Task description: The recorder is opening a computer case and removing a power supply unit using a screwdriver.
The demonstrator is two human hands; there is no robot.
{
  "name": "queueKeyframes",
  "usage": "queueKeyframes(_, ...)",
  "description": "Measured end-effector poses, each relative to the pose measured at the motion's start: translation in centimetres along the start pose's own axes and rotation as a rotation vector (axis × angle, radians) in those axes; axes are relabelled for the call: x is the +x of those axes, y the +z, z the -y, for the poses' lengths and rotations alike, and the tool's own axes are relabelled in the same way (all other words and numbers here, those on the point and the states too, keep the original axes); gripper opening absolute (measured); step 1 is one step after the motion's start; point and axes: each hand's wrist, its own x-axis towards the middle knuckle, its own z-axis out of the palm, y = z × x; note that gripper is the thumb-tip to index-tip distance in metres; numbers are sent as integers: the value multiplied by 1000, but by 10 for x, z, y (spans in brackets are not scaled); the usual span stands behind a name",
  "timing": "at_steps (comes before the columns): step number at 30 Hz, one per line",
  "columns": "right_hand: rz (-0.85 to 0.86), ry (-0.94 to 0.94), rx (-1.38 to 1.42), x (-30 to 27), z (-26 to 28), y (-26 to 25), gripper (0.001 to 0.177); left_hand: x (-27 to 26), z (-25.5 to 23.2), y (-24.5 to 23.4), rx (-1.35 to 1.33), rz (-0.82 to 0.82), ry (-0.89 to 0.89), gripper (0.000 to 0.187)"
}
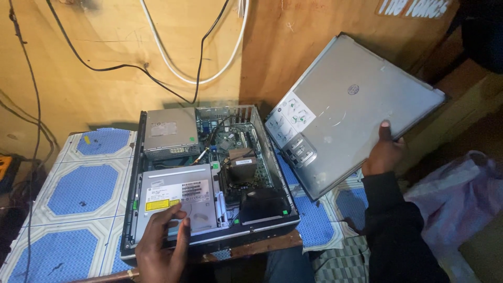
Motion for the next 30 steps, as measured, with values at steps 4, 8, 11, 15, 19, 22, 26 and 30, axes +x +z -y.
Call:
queueKeyframes(4,88,-78,-4,-10,-2,-1,75,-4,0,-1,48,15,80,38)
queueKeyframes(8,79,-152,-126,-23,-20,-16,72,-6,0,0,72,39,-7,31)
queueKeyframes(11,139,-210,-50,18,-85,-44,55,-6,-1,0,67,18,28,33)
queueKeyframes(15,-92,72,50,-26,-54,-26,59,-7,2,0,117,13,51,32)
queueKeyframes(19,-145,219,-83,-43,-40,-26,60,-4,-5,1,112,22,50,32)
queueKeyframes(22,-88,152,-73,-36,-58,-41,62,-5,-8,3,97,11,94,31)
queueKeyframes(26,9,128,126,-25,-78,-54,65,-4,5,8,108,44,34,33)
queueKeyframes(30,-24,187,108,-33,-83,-57,64,-1,4,9,188,69,-1,32)
